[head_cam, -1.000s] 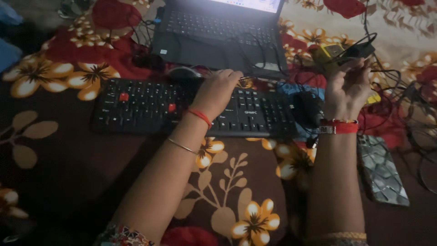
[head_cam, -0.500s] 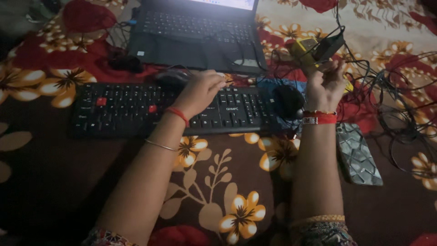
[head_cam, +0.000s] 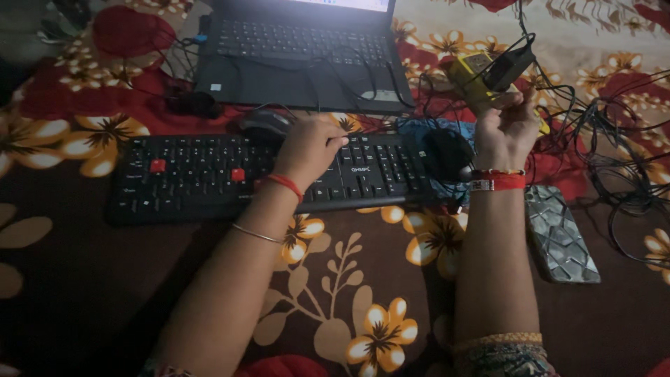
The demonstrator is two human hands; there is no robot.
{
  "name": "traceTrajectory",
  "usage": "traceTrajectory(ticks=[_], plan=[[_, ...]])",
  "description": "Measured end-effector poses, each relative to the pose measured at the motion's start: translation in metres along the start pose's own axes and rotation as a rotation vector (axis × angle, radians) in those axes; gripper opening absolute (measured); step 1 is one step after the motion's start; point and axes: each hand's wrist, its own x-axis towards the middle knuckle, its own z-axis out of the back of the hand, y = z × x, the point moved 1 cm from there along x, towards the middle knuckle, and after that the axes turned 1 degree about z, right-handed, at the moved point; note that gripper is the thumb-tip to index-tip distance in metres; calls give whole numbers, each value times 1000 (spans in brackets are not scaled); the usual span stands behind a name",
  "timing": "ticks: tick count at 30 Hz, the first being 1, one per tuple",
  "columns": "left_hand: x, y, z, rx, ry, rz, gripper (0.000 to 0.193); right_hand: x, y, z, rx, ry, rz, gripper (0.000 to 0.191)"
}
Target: The person sits at a bed with a laptop, external keyboard, mouse, and a yellow extension board. They untangle and arrange black cables, plug a connector into the laptop, adjust the keyboard and mouse positions, and handle the extension board and phone.
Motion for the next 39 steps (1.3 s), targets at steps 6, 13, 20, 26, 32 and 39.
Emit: traceTrajectory(ticks=[6,13,20,26,32,39], plan=[[-1,4,-2,69,-41,44,11,12,11,14,-96,60,-14,26],[-1,21,15,-19,-166,56,12,-4,-24,20,-252,-97,-153,45],[1,40,3,-178,-258,83,11,-49,-109,39,-605,72,-245,65],[4,49,-7,-163,-164,43,13,-48,-127,66,-1303,290,-324,29],[5,40,-4,36,-38,-46,16,-35,-119,81,-1277,346,-239,28],[-4,45,18,416,50,62,36,-26,-117,86,-1072,223,-287,22]])
